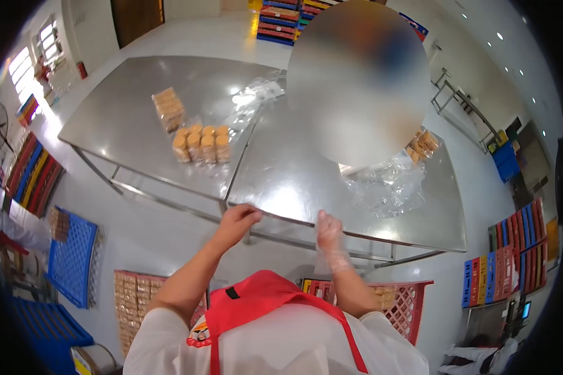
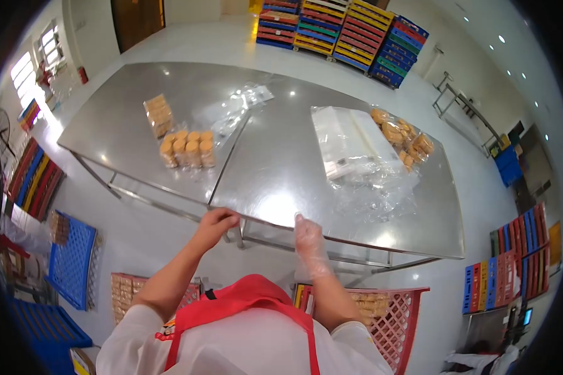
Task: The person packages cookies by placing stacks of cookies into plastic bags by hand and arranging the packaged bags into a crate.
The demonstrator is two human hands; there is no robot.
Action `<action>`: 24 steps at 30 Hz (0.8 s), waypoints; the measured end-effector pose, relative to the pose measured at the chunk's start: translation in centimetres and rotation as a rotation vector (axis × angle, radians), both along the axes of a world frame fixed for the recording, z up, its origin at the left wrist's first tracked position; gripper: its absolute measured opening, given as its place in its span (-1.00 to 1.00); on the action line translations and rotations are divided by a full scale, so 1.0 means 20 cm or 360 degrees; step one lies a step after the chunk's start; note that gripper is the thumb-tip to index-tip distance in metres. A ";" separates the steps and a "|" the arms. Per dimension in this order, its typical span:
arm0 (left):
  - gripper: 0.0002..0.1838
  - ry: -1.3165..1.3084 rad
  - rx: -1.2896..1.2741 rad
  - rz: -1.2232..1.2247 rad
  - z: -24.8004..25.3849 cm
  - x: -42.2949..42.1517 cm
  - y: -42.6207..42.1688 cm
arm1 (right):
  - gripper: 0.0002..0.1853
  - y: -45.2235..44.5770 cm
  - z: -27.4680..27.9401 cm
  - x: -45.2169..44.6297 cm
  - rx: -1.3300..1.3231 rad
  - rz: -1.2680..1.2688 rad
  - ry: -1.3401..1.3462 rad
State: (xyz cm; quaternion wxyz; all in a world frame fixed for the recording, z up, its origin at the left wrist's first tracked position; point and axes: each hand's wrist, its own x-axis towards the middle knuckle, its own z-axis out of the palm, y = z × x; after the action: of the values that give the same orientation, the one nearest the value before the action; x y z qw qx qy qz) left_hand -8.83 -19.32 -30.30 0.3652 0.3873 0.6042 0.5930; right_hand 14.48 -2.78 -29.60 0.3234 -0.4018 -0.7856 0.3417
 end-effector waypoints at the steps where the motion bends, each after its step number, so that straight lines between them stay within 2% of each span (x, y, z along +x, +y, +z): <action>1: -0.76 0.0133 -0.0046 -0.0046 0.13 0.00 0.19 | -0.47 0.12 -0.04 0.01 -0.0004 -0.0042 0.0074; 2: -0.76 0.0259 -0.0095 -0.0095 0.22 -0.04 0.36 | -0.47 0.22 -0.11 0.02 0.0007 -0.0105 0.0130; 4: -0.76 0.0506 -0.0007 -0.0098 0.22 -0.24 0.77 | -0.46 0.41 -0.21 0.05 0.0053 -0.0228 0.0230; 6: -0.65 0.0984 -0.0137 0.0196 0.24 -0.46 1.12 | -0.48 0.45 -0.17 0.07 -0.0048 -0.0311 0.0316; 8: -0.57 0.1481 -0.0185 0.0653 0.08 -0.78 1.45 | -0.49 0.50 -0.16 0.10 -0.0095 -0.0384 0.0377; 9: -0.52 0.1517 -0.0464 0.0736 0.10 -0.89 1.55 | -0.49 0.53 -0.17 0.11 -0.0091 -0.0405 0.0395; 10: -0.54 0.1988 -0.0659 0.0878 0.02 -1.05 1.63 | -0.49 0.55 -0.19 0.12 -0.0096 -0.0433 0.0415; 12: -0.56 0.2257 -0.0727 0.1158 -0.16 -1.30 1.69 | -0.51 0.63 -0.19 0.16 0.0010 -0.0450 0.0390; 14: -0.59 0.1804 -0.1392 0.0737 0.03 -1.20 1.64 | -0.53 0.70 -0.19 0.21 0.0061 -0.0489 0.0335; 16: -0.58 0.1897 -0.1528 0.0326 0.12 -1.18 1.64 | -0.53 0.75 -0.19 0.23 0.0063 -0.0532 0.0262; 19: -0.62 0.1972 -0.1412 0.0066 -0.02 -1.33 1.72 | -0.54 0.78 -0.17 0.20 0.0118 -0.0634 0.0385; 22: -0.75 0.2705 -0.0441 0.1152 -0.12 -1.26 1.67 | -0.54 0.78 -0.17 0.22 0.0061 -0.0673 0.0192; 24: -0.80 0.2363 -0.0841 0.0992 -0.17 -1.34 1.67 | -0.54 0.79 -0.20 0.22 0.0031 -0.0639 0.0288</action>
State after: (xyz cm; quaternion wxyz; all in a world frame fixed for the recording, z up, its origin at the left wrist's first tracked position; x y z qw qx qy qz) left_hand -35.57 14.17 -33.77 -0.2279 0.3939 0.8851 0.0976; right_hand 18.91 13.03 -33.67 0.4580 -0.5148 -0.6609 0.2974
